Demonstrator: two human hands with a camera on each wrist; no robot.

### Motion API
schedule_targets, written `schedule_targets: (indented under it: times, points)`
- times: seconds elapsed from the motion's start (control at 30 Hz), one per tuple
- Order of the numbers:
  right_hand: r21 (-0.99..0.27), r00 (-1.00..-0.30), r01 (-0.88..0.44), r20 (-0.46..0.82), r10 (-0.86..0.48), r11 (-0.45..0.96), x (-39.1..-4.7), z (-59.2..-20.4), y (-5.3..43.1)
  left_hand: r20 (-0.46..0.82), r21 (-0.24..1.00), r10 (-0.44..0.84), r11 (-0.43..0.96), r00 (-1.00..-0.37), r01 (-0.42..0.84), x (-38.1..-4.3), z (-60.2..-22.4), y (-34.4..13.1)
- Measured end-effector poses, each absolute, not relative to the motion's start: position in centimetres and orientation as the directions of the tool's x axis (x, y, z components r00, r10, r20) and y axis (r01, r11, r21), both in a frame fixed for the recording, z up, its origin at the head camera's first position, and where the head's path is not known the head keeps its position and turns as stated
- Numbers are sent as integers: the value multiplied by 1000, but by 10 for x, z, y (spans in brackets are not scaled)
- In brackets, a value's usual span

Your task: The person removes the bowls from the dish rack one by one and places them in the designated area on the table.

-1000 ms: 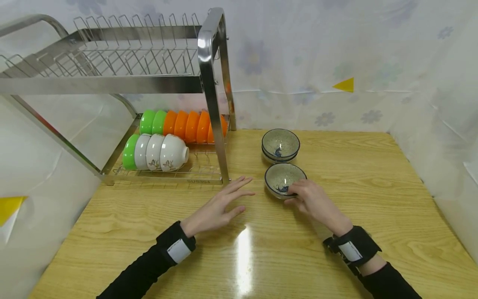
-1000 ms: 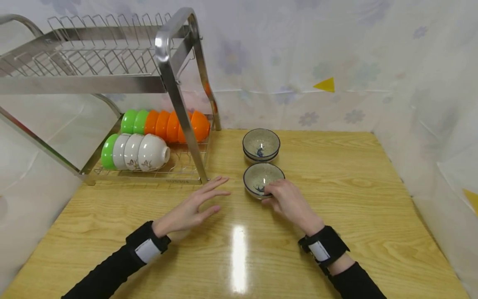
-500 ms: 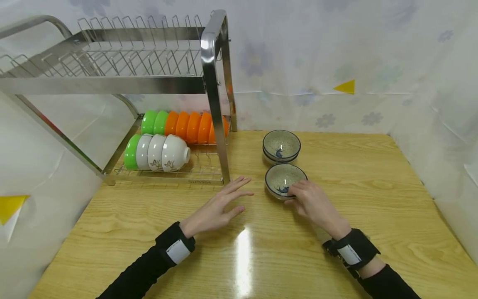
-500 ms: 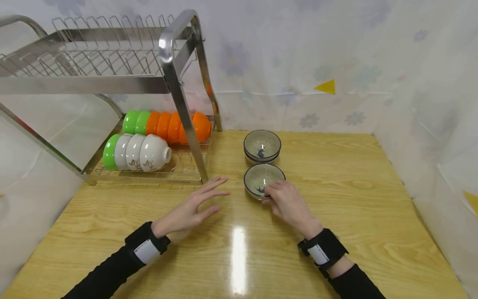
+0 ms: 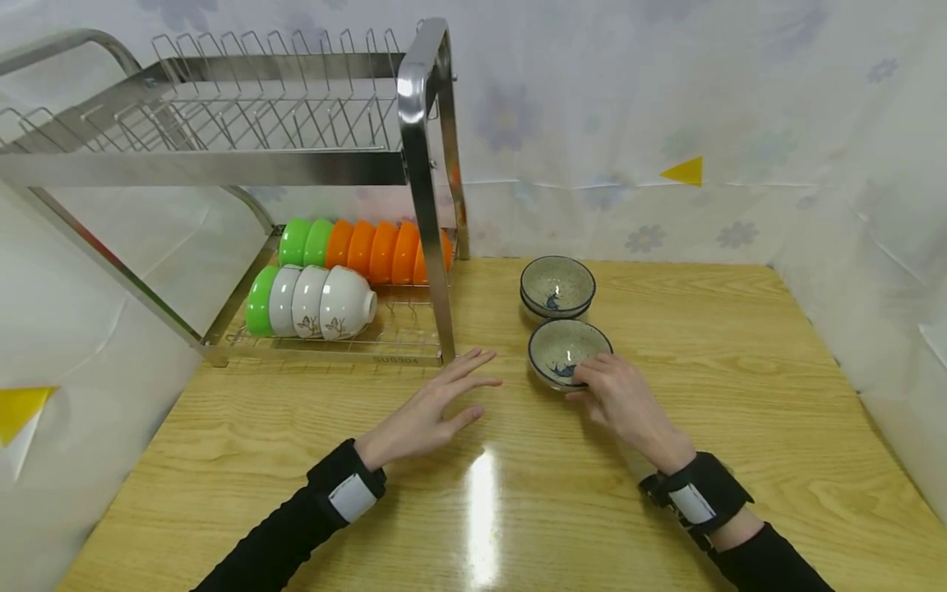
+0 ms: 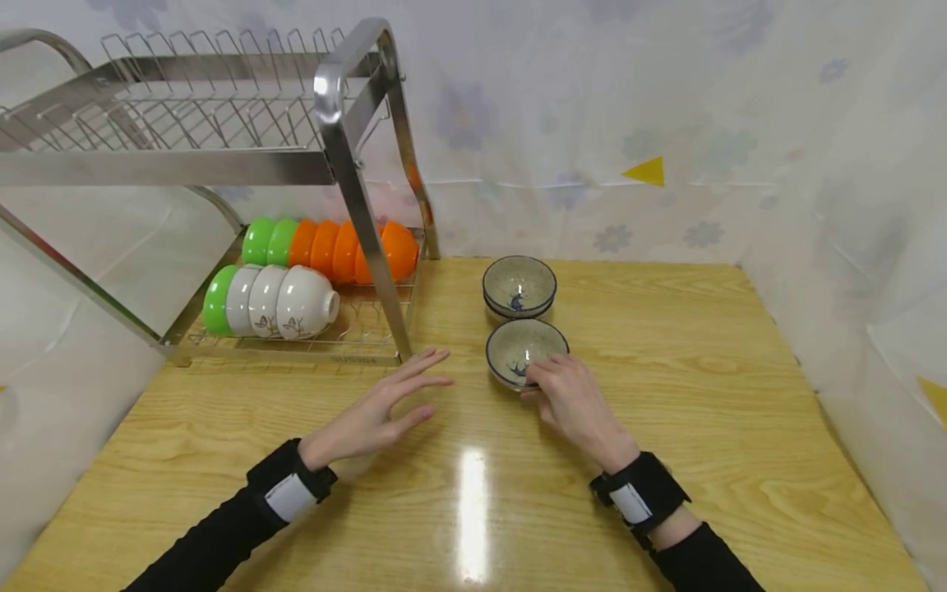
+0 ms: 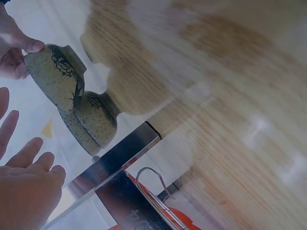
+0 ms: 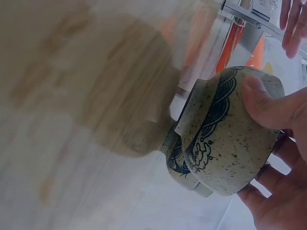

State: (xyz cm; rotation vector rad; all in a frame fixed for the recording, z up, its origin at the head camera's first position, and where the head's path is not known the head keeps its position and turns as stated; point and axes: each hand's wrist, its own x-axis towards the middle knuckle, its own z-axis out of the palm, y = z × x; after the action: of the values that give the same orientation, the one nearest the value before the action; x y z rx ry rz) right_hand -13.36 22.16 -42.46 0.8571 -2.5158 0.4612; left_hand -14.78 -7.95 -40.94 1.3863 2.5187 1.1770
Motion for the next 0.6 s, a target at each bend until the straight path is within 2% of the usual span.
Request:
schedule_targets:
  times: [0.6]
  points:
    - [-161,-685,-651,547,-481,742,-133,-422,221,301,635,726,331,-619,698,-148,-410,-83]
